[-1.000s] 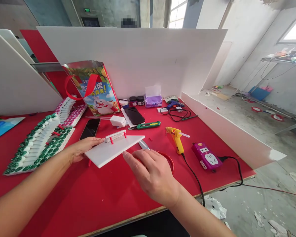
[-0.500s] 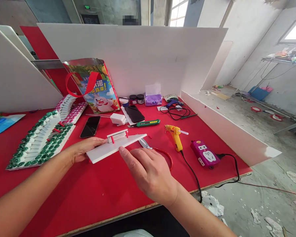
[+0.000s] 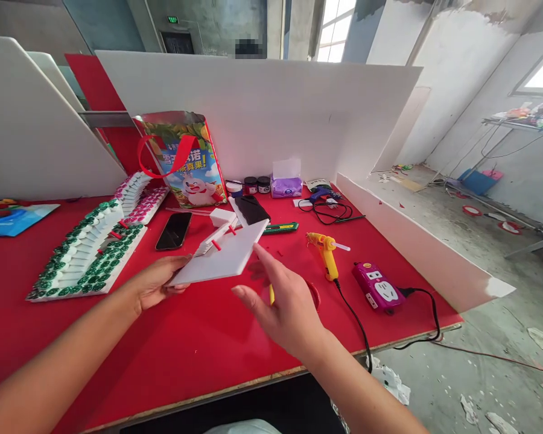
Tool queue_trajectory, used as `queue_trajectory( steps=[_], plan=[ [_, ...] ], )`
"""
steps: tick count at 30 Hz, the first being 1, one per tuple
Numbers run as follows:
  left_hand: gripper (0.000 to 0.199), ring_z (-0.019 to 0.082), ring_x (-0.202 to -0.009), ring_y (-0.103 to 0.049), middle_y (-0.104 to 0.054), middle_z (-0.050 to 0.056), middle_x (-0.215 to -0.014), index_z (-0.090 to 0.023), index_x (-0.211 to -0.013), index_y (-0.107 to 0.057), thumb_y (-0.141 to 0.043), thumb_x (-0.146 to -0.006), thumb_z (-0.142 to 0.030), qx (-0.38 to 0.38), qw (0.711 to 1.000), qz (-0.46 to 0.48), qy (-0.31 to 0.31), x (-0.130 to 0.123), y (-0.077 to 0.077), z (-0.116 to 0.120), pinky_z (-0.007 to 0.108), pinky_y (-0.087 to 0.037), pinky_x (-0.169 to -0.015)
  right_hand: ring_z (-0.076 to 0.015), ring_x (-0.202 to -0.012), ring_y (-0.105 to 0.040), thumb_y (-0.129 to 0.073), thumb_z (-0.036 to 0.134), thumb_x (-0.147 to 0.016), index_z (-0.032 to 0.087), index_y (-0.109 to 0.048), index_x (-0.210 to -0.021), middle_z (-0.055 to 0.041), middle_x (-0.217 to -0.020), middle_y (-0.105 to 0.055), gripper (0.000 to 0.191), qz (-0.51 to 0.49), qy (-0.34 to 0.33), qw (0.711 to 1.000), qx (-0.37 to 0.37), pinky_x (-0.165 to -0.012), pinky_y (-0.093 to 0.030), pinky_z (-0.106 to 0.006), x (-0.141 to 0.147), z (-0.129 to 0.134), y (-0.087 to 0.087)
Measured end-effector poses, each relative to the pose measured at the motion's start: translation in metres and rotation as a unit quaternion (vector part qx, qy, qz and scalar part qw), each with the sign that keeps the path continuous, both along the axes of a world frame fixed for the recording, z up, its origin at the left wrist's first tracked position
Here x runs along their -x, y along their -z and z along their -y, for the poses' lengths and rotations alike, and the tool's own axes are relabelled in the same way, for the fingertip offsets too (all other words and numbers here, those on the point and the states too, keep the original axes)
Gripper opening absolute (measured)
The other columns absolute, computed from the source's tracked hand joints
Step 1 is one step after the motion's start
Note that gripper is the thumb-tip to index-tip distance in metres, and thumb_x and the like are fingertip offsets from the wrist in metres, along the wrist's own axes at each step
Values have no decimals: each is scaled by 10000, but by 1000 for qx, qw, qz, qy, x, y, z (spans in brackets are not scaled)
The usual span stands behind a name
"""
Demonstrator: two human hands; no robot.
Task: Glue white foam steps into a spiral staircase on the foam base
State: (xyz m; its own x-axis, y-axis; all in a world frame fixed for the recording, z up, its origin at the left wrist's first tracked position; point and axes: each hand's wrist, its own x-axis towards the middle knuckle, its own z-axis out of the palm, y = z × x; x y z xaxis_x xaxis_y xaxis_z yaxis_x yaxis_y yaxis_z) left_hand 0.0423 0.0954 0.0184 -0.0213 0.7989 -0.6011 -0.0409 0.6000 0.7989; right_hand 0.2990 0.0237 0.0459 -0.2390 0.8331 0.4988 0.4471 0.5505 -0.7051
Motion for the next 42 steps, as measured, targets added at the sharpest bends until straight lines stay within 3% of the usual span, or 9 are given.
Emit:
queue_trajectory(
  steps=[4,8,13,17,22,26,30,35,42],
  plan=[
    [90,146,-608,-636,-688,40,-767,-191,-914,-574,-609,-880,-266,-60,995,19,-78,-7,-9,31,245,-517,-527,-183,-798,-702,-683,432,-886,173,-495,-1457,-79,-1002,-735,655,-230,25,952,200,-695,-606,-314,6,-21,5],
    [405,179,-560,-626,-691,42,-762,-212,-892,-578,-700,-753,-572,-102,991,-65,62,8,0,68,281,-457,-491,-150,-690,-655,-705,397,-813,183,-597,-1363,-22,-857,-695,599,-306,59,900,306,-650,-597,-307,0,-51,7],
    [379,241,-751,-669,-691,51,-802,-243,-870,-579,-562,-800,-615,-203,910,-355,68,44,20,80,325,-484,-662,-124,-592,-600,-589,331,-866,187,-634,-1289,-4,-772,-650,450,-143,32,915,375,-515,-512,-239,-2,-88,12],
    [286,250,-798,-676,-680,62,-901,-241,-940,-522,-510,-876,-519,-197,824,-517,118,44,18,67,309,-446,-613,-108,-536,-554,-534,197,-900,155,-663,-1258,28,-668,-601,383,-25,1,924,382,-480,-456,-206,15,-114,21],
    [150,254,-857,-688,-648,132,-1099,-202,-1007,-551,-464,-952,-312,-195,740,-615,190,30,21,56,312,-470,-627,-107,-569,-587,-547,140,-918,156,-629,-1347,-33,-890,-678,438,136,-6,933,332,-607,-510,-255,32,-133,20],
    [203,248,-876,-684,-633,138,-1058,-191,-1033,-570,-373,-986,-209,-226,710,-638,192,30,29,56,318,-495,-701,-245,-1036,-663,-588,145,-922,134,-625,-1352,-172,-1288,-605,432,237,16,939,249,-960,-490,-388,34,-123,5],
    [218,248,-837,-684,-643,127,-1014,-202,-962,-563,-349,-988,-176,-194,705,-649,208,31,27,47,307,-467,-647,-325,-1232,-597,-586,291,-966,129,-570,-1406,-220,-1359,-587,468,388,0,917,95,-1025,-485,-471,30,-83,3],
    [186,262,-826,-684,-686,115,-921,-209,-871,-541,-393,-983,-194,-149,723,-638,220,31,20,28,310,-426,-628,-414,-1426,-436,-717,662,-795,18,-446,-1496,-307,-1544,-426,990,425,-120,897,32,-1072,-493,-519,29,-33,32],
    [169,277,-827,-691,-720,111,-882,-217,-846,-526,-421,-979,-219,-145,738,-628,199,38,22,17,319,-393,-626,-430,-1348,-529,-621,640,-885,-27,-580,-1376,-290,-1436,-561,829,446,-47,891,-65,-1087,-472,-587,18,-16,60]
  ],
)
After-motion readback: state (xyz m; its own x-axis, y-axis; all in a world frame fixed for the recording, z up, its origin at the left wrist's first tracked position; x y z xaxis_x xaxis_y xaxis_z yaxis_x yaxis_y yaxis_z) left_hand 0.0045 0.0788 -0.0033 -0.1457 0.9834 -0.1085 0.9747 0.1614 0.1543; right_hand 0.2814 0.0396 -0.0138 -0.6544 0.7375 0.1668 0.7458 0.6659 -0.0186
